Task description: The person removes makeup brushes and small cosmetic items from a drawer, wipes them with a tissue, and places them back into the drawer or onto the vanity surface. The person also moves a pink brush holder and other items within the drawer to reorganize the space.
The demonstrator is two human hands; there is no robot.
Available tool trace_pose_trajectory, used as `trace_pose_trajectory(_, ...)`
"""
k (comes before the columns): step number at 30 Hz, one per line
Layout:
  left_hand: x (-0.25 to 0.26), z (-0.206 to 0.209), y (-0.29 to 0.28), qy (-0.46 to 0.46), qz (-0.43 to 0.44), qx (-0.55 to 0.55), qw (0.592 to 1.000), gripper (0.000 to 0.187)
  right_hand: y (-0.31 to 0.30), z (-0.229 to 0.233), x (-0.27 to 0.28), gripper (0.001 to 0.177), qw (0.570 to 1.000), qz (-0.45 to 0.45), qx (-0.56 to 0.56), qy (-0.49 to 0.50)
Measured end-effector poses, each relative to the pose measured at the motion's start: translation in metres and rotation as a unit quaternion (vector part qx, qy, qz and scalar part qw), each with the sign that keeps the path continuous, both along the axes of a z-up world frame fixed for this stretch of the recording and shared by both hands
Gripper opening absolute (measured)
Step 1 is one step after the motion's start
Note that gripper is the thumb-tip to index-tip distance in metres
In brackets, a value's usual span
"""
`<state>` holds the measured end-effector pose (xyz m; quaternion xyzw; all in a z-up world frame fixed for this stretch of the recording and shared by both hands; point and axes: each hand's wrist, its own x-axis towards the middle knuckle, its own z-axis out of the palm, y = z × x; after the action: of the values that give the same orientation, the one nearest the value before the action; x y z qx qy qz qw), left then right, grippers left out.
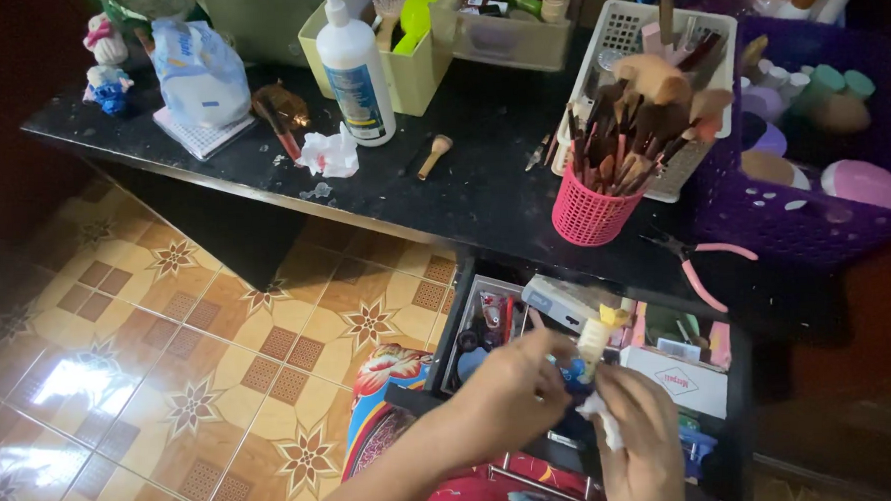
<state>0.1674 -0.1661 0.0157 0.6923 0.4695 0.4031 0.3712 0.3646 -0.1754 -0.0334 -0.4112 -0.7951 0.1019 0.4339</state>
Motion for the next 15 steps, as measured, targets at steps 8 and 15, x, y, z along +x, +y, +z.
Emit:
trace_pose_trajectory(8, 0.026, -0.016, 0.003, -0.060, 0.035, 0.069, 0.995, 0.026, 0.007, -0.043, 0.018, 0.039, 0.965, -0.030, -0.258, 0.040)
trace_pose_trajectory(15, 0.025, -0.031, 0.010, -0.109, 0.015, 0.083, 0.990, 0.015, 0.009, -0.034, 0.016, 0.039, 0.935, -0.091, -0.343, 0.004)
